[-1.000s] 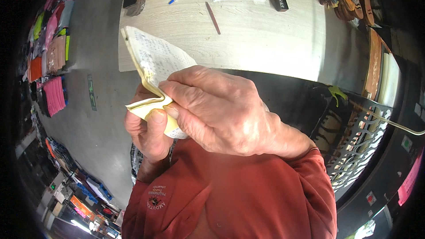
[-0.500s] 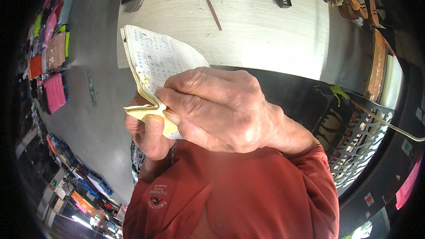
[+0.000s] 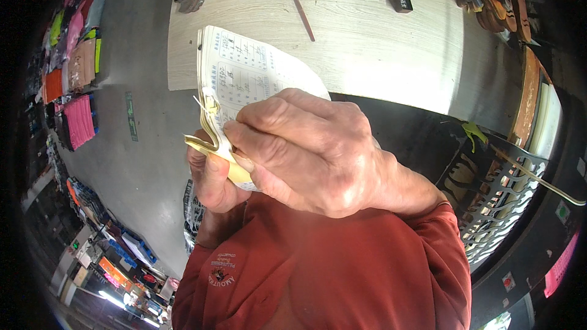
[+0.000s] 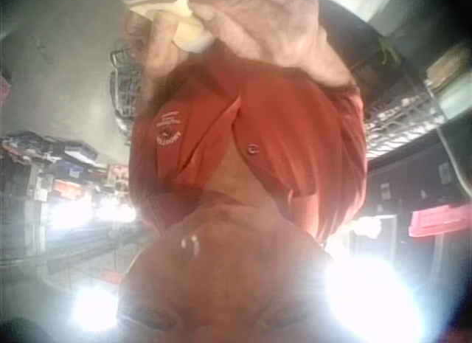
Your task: The person writes on a notepad and a sheet of paper, then flips through the notepad pages. They pick up and inspect several shoe soles and a black plastic sheet with cutouts, placing them on a table and a nearby rack.
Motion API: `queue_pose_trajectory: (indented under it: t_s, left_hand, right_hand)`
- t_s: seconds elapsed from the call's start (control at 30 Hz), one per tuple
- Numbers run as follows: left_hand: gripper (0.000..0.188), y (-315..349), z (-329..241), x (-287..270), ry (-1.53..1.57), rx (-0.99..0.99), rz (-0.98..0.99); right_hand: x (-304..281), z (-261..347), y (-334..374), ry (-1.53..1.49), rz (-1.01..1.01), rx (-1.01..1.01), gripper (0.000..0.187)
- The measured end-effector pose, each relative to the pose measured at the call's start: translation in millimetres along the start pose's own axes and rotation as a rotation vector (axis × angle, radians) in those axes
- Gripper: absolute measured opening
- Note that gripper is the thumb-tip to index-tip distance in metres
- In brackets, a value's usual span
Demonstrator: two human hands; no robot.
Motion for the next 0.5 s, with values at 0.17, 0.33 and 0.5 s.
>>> queue_pose_trajectory:
  t_s: [0.17,0.33,0.5]
  left_hand:
    - [0.032,-1.4,-1.1,3.6,0.015,0.023,-0.001]
    - [0.029,-4.3,-1.9,3.8,-0.028,0.019,-0.007]
    - [0.024,-5.5,-3.4,1.2,-0.062,0.031,-0.051]
  right_hand:
    - [-1.6,6.0,-3.6,0.087,0.0,0.0,0.018]
    - [-2.1,7.9,-5.9,0.137,-0.024,0.0,0.017]
    - [-1.7,6.0,-5.6,0.164,-0.068,0.033,0.02]
Point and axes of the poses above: each hand's wrist, its own y-axis away from the middle knuckle, its own x-axis out of the palm, z = x × y, the point moved 10 cm from there along -y, towards the middle knuckle, and after that the axes turned 6 degrees about z, right-handed, at the moved point
